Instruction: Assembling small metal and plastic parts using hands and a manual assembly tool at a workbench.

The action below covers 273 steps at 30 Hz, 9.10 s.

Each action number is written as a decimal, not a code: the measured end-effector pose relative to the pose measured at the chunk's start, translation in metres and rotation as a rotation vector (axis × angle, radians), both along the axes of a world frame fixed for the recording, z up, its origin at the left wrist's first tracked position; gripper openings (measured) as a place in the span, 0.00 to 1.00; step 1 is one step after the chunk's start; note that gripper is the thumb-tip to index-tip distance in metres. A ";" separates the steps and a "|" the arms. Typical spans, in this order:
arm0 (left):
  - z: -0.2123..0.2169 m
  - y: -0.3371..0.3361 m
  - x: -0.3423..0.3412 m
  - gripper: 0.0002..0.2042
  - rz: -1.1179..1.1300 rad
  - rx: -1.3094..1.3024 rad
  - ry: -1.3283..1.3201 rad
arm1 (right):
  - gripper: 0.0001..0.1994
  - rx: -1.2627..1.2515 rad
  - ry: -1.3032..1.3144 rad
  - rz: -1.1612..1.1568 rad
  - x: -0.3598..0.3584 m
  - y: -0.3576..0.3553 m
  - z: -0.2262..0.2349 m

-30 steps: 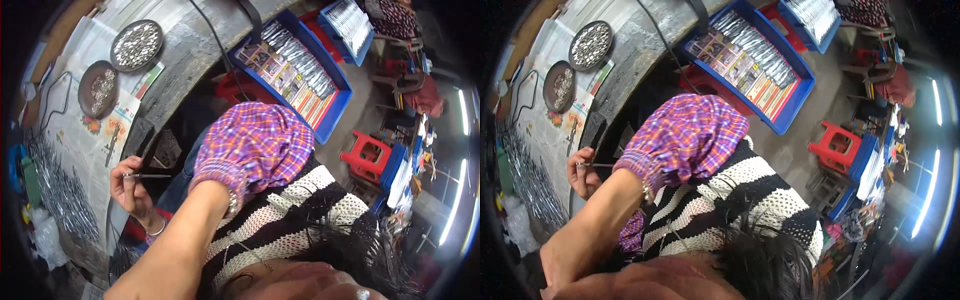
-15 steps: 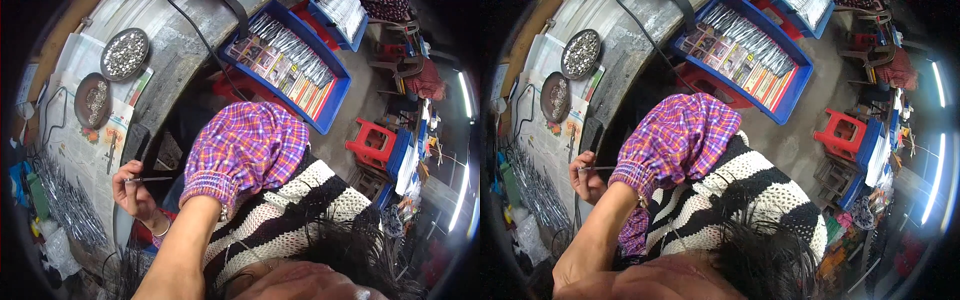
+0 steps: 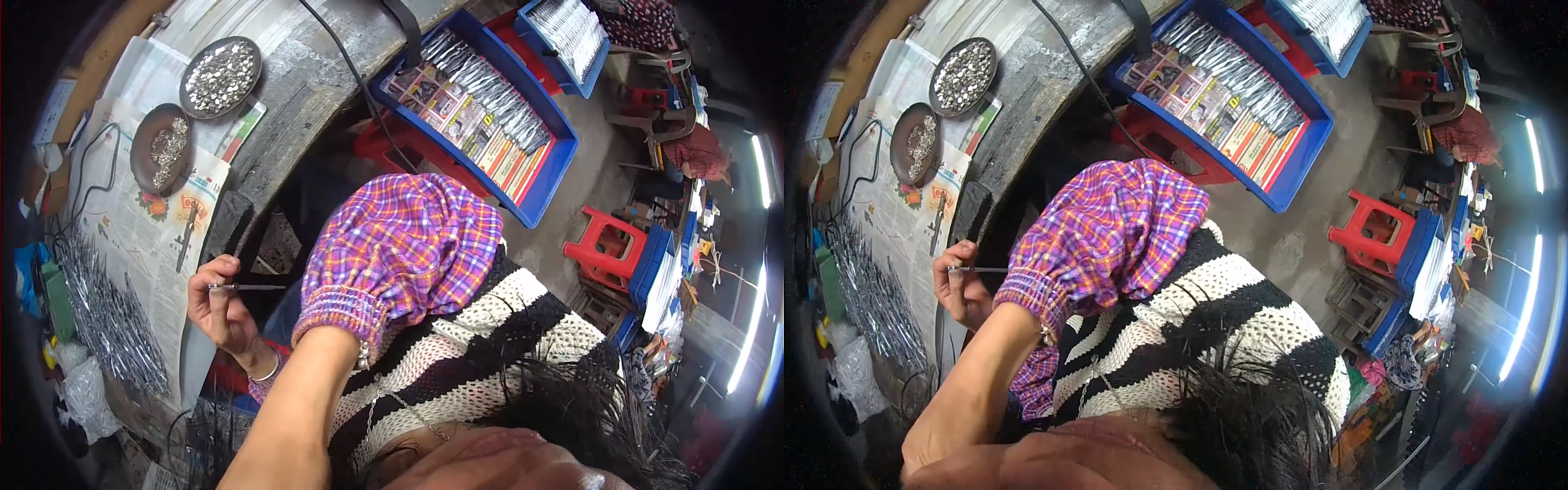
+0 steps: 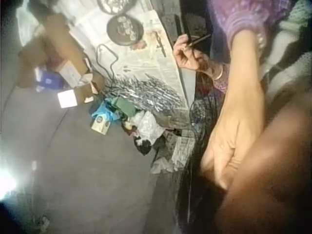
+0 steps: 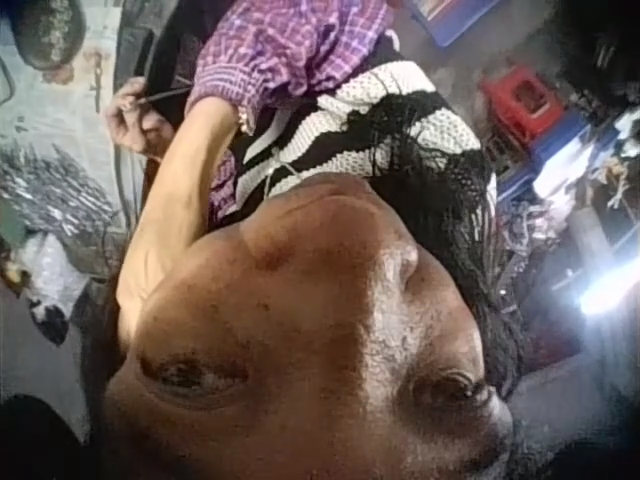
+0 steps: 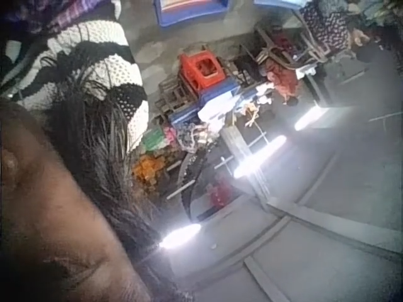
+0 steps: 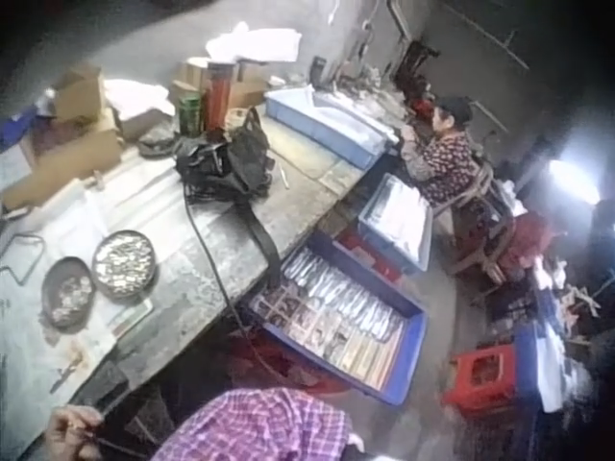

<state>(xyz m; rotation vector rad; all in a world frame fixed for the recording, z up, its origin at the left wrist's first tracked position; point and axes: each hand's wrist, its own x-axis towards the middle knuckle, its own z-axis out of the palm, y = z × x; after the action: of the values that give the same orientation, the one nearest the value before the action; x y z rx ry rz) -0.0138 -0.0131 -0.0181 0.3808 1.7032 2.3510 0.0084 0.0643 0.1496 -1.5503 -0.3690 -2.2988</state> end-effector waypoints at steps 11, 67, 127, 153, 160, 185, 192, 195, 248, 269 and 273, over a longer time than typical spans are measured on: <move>-0.005 -0.008 0.020 0.05 0.247 -0.007 0.031 | 0.05 0.657 -0.464 -1.083 -0.038 0.073 -0.034; 0.012 0.001 0.012 0.04 0.153 -0.172 -0.200 | 0.14 0.463 -1.216 0.158 -0.022 0.130 -0.183; 0.025 0.031 0.037 0.10 0.047 -0.233 -0.259 | 0.21 1.195 -0.096 -1.535 -0.016 0.128 -0.188; 0.003 0.032 0.027 0.11 0.027 -0.152 -0.289 | 0.10 1.707 0.072 -2.156 -0.088 0.198 -0.180; 0.003 0.029 0.023 0.11 0.028 -0.147 -0.306 | 0.12 1.758 0.305 -2.273 -0.108 0.194 -0.178; 0.002 0.012 0.023 0.10 0.143 -0.077 -0.266 | 0.03 1.632 -0.433 -1.018 -0.024 0.113 -0.179; 0.001 0.015 0.025 0.11 0.127 -0.097 -0.261 | 0.04 1.620 -0.544 -0.906 -0.017 0.113 -0.183; 0.001 0.016 0.025 0.11 0.124 -0.117 -0.251 | 0.04 1.583 -0.588 -0.895 -0.016 0.114 -0.185; -0.013 0.025 0.029 0.09 0.262 -0.165 -0.164 | 0.07 1.624 -0.750 -0.916 -0.010 0.102 -0.183; -0.013 0.025 0.027 0.09 0.256 -0.177 -0.151 | 0.06 1.680 -0.385 -1.357 -0.014 0.105 -0.182; -0.011 0.028 0.028 0.09 0.252 -0.149 -0.206 | 0.06 1.634 -0.618 -1.234 -0.013 0.105 -0.186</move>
<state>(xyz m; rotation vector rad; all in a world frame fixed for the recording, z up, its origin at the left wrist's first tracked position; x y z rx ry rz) 0.0139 0.0153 -0.0288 -0.1051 1.9018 2.3095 -0.0050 0.1690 -0.0368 -0.0254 2.2309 -2.1957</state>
